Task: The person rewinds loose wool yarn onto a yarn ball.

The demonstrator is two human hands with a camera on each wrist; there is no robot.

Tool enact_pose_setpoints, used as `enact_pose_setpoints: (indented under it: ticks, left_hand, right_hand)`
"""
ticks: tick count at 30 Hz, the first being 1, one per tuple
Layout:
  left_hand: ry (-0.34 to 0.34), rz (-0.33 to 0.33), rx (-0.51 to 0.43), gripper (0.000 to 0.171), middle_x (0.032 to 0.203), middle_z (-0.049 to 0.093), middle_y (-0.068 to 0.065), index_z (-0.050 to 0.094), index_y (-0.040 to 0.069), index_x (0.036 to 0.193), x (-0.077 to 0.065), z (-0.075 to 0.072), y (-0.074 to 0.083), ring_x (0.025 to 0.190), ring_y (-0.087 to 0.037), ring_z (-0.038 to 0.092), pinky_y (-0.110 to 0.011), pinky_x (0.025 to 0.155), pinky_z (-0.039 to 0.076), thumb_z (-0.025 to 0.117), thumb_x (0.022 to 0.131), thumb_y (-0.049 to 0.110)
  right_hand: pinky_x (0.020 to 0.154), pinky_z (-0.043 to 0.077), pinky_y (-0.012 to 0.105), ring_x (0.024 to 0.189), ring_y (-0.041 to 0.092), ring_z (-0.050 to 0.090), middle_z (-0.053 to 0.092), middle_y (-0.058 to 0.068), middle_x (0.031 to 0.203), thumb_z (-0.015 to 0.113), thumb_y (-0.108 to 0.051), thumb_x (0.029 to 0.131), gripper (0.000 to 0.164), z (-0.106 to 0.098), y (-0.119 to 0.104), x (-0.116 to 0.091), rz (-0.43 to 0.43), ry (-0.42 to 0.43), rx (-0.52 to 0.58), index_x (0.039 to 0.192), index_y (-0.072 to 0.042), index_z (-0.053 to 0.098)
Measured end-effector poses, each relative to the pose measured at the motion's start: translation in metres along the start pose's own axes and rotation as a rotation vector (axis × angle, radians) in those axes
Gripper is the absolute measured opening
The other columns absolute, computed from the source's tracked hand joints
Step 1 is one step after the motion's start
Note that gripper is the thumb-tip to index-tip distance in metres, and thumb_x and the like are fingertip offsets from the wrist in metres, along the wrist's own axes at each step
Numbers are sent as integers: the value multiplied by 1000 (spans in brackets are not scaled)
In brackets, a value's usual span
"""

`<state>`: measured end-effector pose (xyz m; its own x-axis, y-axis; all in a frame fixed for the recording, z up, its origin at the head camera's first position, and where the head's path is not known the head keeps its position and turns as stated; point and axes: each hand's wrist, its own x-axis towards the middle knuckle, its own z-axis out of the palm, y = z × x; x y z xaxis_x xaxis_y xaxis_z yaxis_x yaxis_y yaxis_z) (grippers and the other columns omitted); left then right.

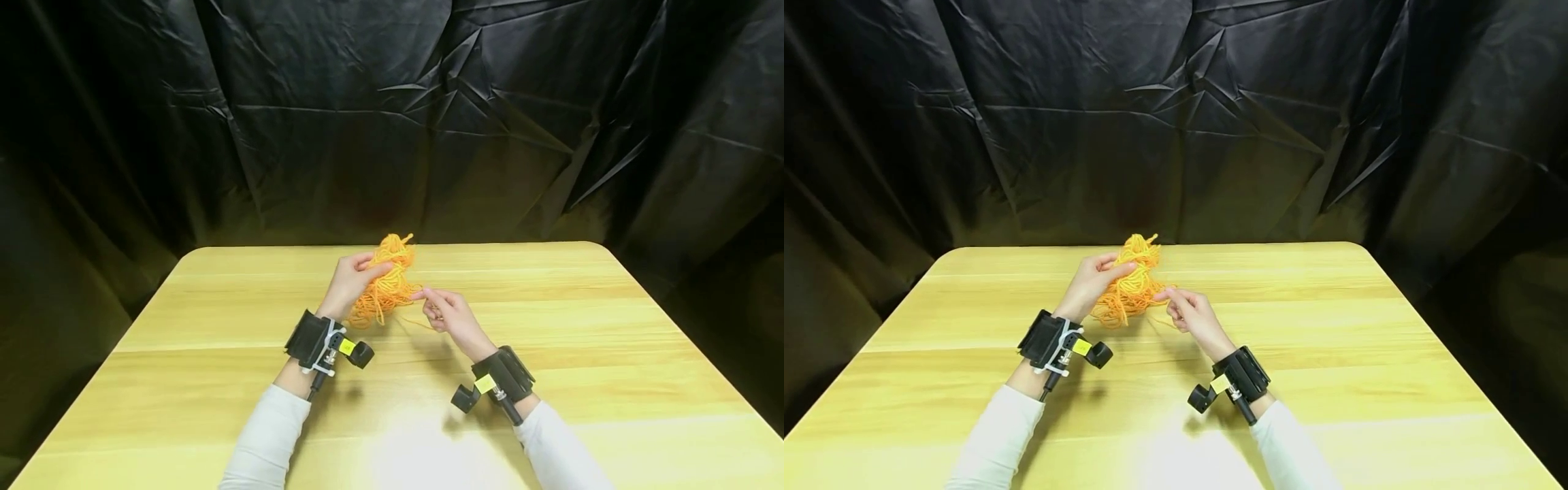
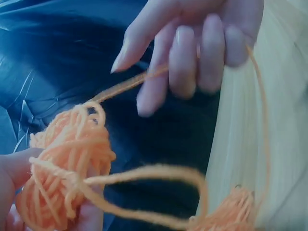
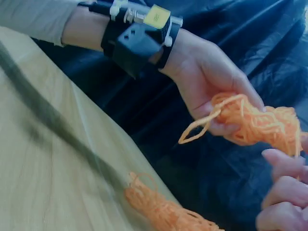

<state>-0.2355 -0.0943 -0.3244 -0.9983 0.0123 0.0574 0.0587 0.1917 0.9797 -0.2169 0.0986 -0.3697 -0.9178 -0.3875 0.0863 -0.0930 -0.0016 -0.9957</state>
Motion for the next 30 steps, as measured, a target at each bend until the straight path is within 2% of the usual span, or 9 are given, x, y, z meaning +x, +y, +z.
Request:
enact_pose_setpoints:
  ticks: [3,7,13,17,19,22,25,28,30]
  left_hand:
    - [37,-13,-27,28,71,58,6,61,3,101,1,-6,3,64,-5,50,-19,57,40,66,80,22]
    - [14,-14,-103,30,81,62,-1,59,2,104,1,-9,6,70,-6,56,-18,62,46,62,84,24]
    - [-72,-14,-195,33,94,60,-7,57,1,112,-1,-5,10,79,-11,54,-29,74,47,57,87,23]
    - [-195,-43,-294,35,88,61,-3,53,-4,115,-3,-3,11,76,-10,58,-25,70,50,54,89,19]
    - [-294,-61,-311,34,86,63,-2,53,-6,115,-4,-5,10,74,-11,59,-22,65,50,53,90,17]
    - [-471,-75,-266,33,87,63,-3,53,-8,115,-6,-9,6,76,-12,59,-21,66,49,50,91,14]
    - [-618,-67,-201,31,87,60,-3,53,-10,113,-7,-13,4,75,-12,55,-20,63,47,50,90,10]
    - [-674,-71,-131,32,87,56,-3,55,-10,112,-8,-16,3,74,-12,51,-17,59,43,54,88,11]
    - [-674,-78,-74,32,88,57,-4,57,-8,111,-9,-15,2,74,-13,51,-17,58,43,57,87,12]
  right_hand:
    - [47,24,17,46,6,27,31,-2,61,44,-33,93,43,-1,-4,-3,-64,48,-18,109,5,56]
    - [45,24,17,46,5,27,30,-4,57,48,-27,92,37,-1,-7,-3,-109,76,-76,107,5,59]
    - [42,25,16,44,4,29,36,-5,53,51,-16,91,29,9,-2,-3,-76,-4,-175,105,8,61]
    - [43,27,16,46,4,32,40,-1,55,51,-13,91,27,15,-2,-5,-57,-126,-199,103,8,61]
    - [44,28,16,47,4,34,43,0,57,51,-13,90,28,14,1,-1,-29,-212,-176,103,10,61]
    - [46,27,18,50,5,36,50,2,64,53,-12,89,27,6,7,9,10,-341,-96,103,10,59]
    - [48,29,19,53,6,40,56,3,73,53,-11,88,16,-6,10,18,54,-437,-11,98,1,60]
    - [53,37,18,56,6,45,56,-1,73,48,-8,89,10,-17,4,24,100,-461,15,88,-9,58]
    - [61,43,19,64,6,52,58,-3,77,48,-7,89,14,-21,-3,28,130,-434,-35,88,-8,61]
